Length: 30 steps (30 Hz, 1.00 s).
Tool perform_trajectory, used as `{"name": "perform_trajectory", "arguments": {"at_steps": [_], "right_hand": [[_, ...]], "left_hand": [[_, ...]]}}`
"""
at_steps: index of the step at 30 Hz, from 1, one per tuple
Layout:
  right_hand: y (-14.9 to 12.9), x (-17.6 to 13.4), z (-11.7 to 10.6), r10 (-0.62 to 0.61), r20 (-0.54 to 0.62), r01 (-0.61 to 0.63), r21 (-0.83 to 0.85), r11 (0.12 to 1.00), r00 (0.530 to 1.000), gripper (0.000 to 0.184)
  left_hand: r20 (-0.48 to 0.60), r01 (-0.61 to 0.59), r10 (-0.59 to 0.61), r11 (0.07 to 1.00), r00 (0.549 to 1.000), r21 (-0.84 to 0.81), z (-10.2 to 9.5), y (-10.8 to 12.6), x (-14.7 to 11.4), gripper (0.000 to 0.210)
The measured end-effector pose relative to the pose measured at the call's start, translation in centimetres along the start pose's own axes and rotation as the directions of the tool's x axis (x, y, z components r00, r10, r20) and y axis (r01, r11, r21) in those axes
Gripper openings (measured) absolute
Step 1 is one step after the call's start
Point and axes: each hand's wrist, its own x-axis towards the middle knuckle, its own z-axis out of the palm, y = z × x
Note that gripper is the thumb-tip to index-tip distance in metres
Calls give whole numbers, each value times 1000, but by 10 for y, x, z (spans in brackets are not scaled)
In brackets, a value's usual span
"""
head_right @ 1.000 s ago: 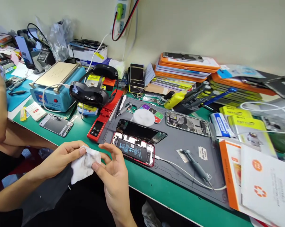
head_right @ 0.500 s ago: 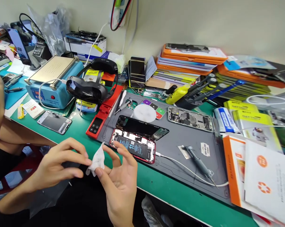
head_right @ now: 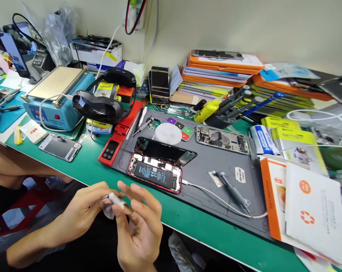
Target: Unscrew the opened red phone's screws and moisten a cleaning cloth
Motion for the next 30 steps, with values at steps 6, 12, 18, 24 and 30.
{"name": "perform_trajectory", "arguments": {"at_steps": [6, 12, 18, 24, 30], "right_hand": [[19, -4, 5, -360, 12, 349, -277, 895, 933, 96], [16, -12, 7, -181, -79, 160, -216, 963, 980, 93], [-4, -14, 10, 189, -57, -189, 3, 982, 980, 43], [9, -24, 11, 159, -57, -158, 20, 987, 986, 36], [25, -23, -3, -15, 36, 18, -91, 996, 999, 51]], "left_hand": [[-36, 76, -77, 997, 996, -27, 18, 10, -7, 42], [6, 192, -193, 972, 981, -136, 16, 8, -4, 55], [-77, 195, -209, 969, 975, -153, 10, -2, -6, 40], [-225, 120, -132, 991, 965, -66, 24, -9, -2, 31], [-73, 74, -74, 997, 995, 7, 15, -27, -6, 22]]}}
